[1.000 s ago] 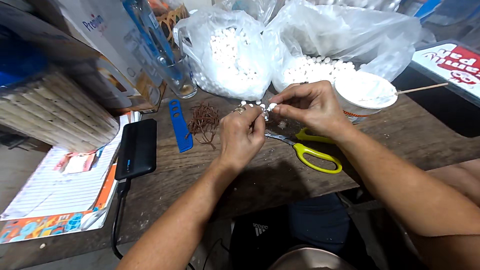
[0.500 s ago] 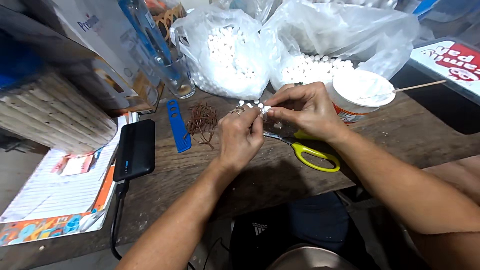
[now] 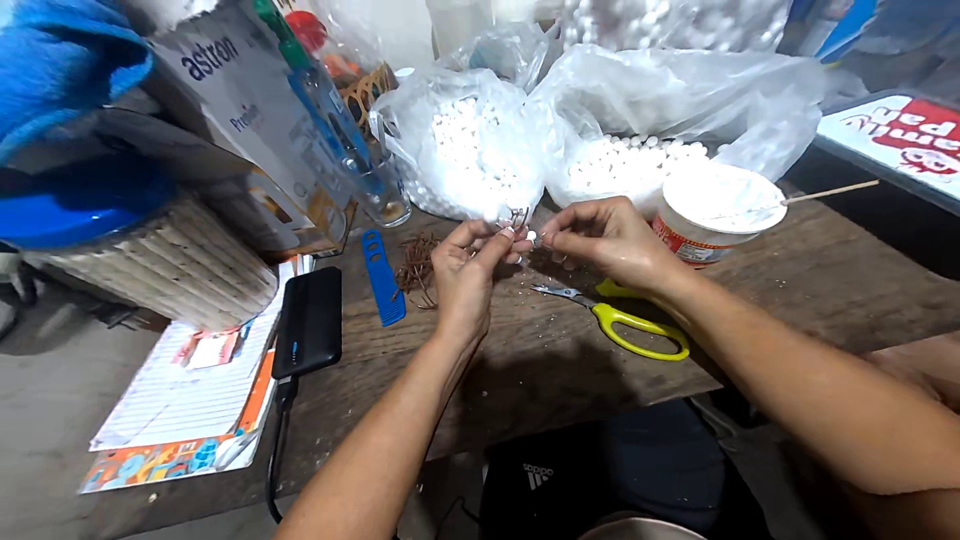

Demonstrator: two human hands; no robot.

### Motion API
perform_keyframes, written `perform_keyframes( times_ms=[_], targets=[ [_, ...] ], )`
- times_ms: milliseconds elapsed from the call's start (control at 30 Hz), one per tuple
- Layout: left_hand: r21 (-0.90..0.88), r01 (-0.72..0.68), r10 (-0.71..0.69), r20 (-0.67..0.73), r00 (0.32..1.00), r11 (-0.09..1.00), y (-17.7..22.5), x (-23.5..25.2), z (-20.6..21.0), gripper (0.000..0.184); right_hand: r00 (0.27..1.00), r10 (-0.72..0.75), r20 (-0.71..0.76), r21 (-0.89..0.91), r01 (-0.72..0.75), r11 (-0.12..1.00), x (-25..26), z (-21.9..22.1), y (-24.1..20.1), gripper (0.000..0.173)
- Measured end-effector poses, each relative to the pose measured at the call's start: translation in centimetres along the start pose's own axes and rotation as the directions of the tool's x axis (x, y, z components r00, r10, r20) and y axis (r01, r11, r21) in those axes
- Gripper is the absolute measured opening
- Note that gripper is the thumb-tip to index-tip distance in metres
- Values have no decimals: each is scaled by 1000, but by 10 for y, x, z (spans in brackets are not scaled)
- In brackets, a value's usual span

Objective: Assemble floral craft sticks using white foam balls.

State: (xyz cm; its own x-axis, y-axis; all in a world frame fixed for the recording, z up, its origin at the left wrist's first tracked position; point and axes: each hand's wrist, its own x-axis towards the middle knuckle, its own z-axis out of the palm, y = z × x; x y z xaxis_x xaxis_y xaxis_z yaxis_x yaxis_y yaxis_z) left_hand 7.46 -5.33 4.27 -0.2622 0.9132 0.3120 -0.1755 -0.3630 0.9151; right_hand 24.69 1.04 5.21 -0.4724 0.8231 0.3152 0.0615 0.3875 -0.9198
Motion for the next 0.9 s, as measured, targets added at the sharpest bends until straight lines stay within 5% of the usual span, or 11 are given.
perform_keyframes(
  times_ms=[133,367,733,900],
  targets=[
    [-35,29,-29,-10,1000,999,0,1,-1,25,999,-40,11,-59,41,997,-1,-2,1,3],
    [46,74,-74,-17,997,996,1,-3,-1,16,966,-241,-90,-539,156,828,4,-28,5,17],
    [52,119,-117,-37,992,992,4,3,3,16,934,-313,-171,-564,168,808,15,-43,8,20],
    [46,62,-59,-73,996,997,13,11,-6,17,970,-231,-74,-558,152,816,18,-31,11,17]
  ],
)
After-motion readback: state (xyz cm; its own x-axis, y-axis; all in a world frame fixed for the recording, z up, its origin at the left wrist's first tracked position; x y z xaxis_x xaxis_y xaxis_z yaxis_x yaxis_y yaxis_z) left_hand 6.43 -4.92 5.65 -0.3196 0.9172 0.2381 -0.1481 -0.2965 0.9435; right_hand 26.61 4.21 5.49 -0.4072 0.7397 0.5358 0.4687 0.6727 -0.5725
